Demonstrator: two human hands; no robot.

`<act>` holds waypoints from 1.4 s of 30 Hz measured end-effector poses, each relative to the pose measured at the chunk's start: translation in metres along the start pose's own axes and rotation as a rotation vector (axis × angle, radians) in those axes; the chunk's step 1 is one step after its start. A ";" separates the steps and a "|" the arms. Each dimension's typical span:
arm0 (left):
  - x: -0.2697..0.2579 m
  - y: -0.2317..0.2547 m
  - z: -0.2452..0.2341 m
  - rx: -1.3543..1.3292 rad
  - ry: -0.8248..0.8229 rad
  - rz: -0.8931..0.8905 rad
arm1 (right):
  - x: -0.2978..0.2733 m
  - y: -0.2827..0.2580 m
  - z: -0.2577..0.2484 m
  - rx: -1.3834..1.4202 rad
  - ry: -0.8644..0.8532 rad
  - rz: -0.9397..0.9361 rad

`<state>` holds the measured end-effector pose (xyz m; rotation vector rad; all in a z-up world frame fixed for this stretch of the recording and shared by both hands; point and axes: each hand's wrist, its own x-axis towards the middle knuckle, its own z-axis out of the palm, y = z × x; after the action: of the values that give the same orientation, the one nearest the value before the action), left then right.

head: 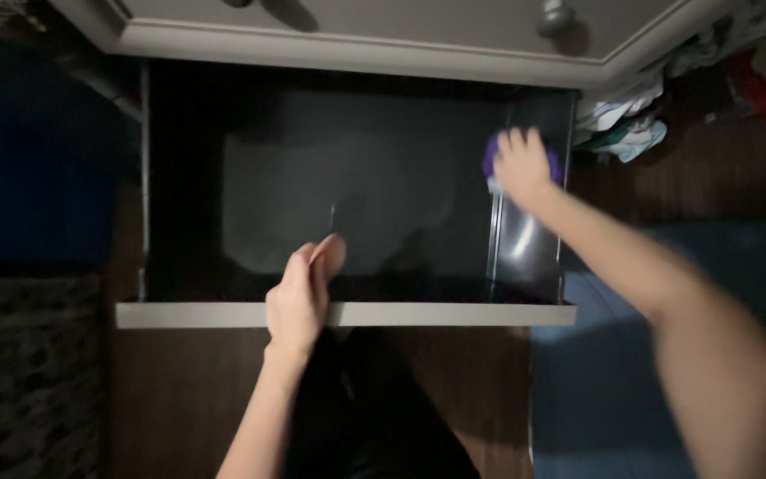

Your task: The person cleans the inside of a drawer using a spray bottle and a purple cloth. They spray the interior surface and wipe it thoroughly with the cloth, then place a folded white cloth inside the drawer.

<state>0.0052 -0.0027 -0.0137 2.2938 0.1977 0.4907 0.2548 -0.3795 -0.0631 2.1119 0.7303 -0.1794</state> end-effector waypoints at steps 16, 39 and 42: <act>-0.002 0.001 0.010 -0.025 0.028 -0.009 | -0.058 -0.114 0.017 0.232 -0.330 -0.266; -0.002 0.000 0.002 -0.152 -0.017 -0.047 | -0.010 -0.182 0.088 1.010 -0.782 -0.067; -0.004 0.002 -0.003 -0.119 0.020 0.049 | 0.006 -0.201 0.068 1.132 -0.800 0.052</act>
<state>0.0003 -0.0037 -0.0114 2.1831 0.1189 0.5363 0.1568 -0.3398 -0.2469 2.6976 0.0235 -1.6024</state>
